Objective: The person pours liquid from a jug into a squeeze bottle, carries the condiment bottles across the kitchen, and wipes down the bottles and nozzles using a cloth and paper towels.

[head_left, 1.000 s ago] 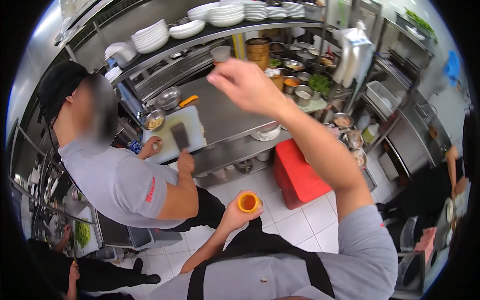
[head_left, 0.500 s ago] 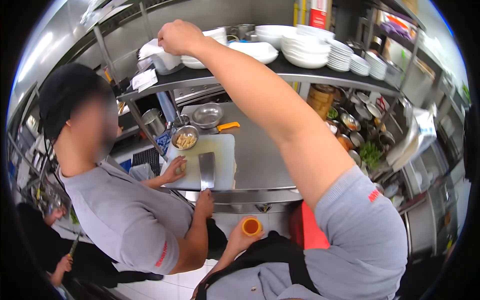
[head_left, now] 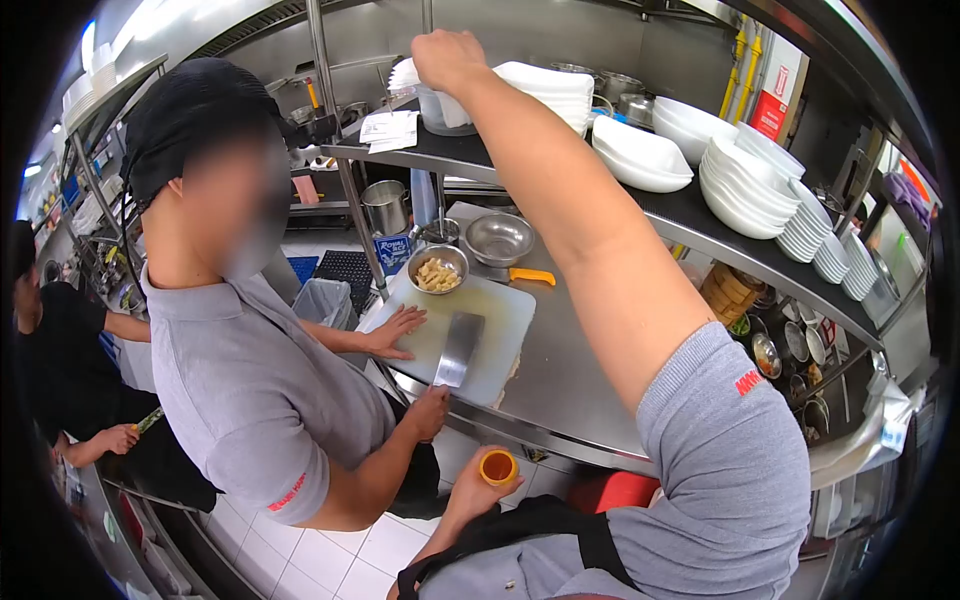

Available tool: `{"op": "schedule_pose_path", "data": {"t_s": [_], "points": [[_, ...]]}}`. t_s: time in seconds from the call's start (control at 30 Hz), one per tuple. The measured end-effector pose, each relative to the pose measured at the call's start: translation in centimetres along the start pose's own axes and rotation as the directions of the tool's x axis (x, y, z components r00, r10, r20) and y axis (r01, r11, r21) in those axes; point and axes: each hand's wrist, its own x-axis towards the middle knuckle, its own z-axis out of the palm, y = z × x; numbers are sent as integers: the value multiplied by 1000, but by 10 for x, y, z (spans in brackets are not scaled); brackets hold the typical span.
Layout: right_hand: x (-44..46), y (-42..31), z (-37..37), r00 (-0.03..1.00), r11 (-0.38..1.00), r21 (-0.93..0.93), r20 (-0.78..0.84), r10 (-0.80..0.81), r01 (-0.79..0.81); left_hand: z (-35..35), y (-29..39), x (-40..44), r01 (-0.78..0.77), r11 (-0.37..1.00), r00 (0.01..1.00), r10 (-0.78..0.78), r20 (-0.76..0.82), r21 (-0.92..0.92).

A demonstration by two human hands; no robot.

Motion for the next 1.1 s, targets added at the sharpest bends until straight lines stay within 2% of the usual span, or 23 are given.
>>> {"op": "schedule_pose_path", "data": {"t_s": [0.13, 0.2, 0.3, 0.43, 0.53, 0.57, 0.6, 0.63, 0.67, 0.7, 0.73, 0.8, 0.83, 0.87, 0.9, 0.93, 0.97, 1.0, 1.03, 1.07, 1.1], "points": [[5, 5, 2, 998, 994, 97, 14, 57, -59, 3, -3, 4, -1, 999, 1000, 1, -5, -34], [9, 11, 4, 991, 978, 155, 17, 136, -137, 3, -9, 8, -44, 999, 999, 44, 20, -19], [21, 24, 10, 976, 945, 243, 49, 212, -218, 0, -4, 6, -11, 1000, 998, 12, 57, -21], [45, 49, 20, 955, 913, 281, 109, 275, -295, -9, 2, 3, -32, 999, 996, 33, 84, -13], [61, 65, 25, 946, 906, 286, -1, 325, -311, -17, 6, 4, -60, 998, 992, 60, 115, -10], [66, 69, 26, 855, 804, 451, -152, 496, -386, -20, 3, 3, -55, 998, 992, 58, 115, -27], [61, 73, 20, 706, 678, 613, -262, 658, -404, -22, 1, 2, -46, 998, 992, 51, 119, -45], [55, 82, 11, 691, 680, 603, -275, 669, -418, -24, 0, 3, -56, 998, 988, 62, 143, -40], [48, 92, 2, 706, 714, 622, -345, 618, -321, -28, 0, 3, -57, 997, 987, 65, 144, -60], [31, 97, -13, 712, 744, 628, -413, 568, -229, -31, -1, 2, -54, 995, 986, 66, 155, -79], [-3, 83, -46, 701, 715, 678, -426, 572, -172, -32, -5, 2, -59, 996, 977, 73, 199, -72], [-57, 77, -67, 622, 799, 593, -591, 513, -95, -31, -20, 6, -126, 973, 971, 161, 178, -196], [-89, 84, -65, 590, 886, 462, -726, 353, 40, -31, -27, 9, -120, 976, 952, 164, 258, -181], [-139, 76, -76, 438, 961, 196, -894, 93, 197, -31, -34, 12, -110, 977, 947, 159, 278, -185], [-193, 66, -87, 476, 958, 212, -874, 97, 193, -32, -36, 9, -98, 978, 944, 150, 295, -185], [-248, 58, -87, 556, 944, 300, -812, 177, 138, -33, -21, 6, -98, 971, 919, 172, 355, -216], [-305, 49, -86, 596, 948, 313, -773, 217, 61, -32, -22, 5, -96, 974, 894, 175, 412, -204], [-362, 42, -81, 638, 927, 369, -697, 327, -72, -28, -25, 5, -105, 963, 883, 206, 423, -249], [-418, 32, -78, 645, 851, 450, -571, 508, -271, -22, -26, 2, -109, 948, 873, 235, 427, -299], [-471, 22, -74, 567, 772, 552, -544, 619, -314, -17, -15, -4, -53, 940, 856, 216, 469, -337], [-523, 4, -74, 462, 679, 567, -499, 733, -465, -10, -8, -10, -45, 944, 828, 219, 516, -328]]}}
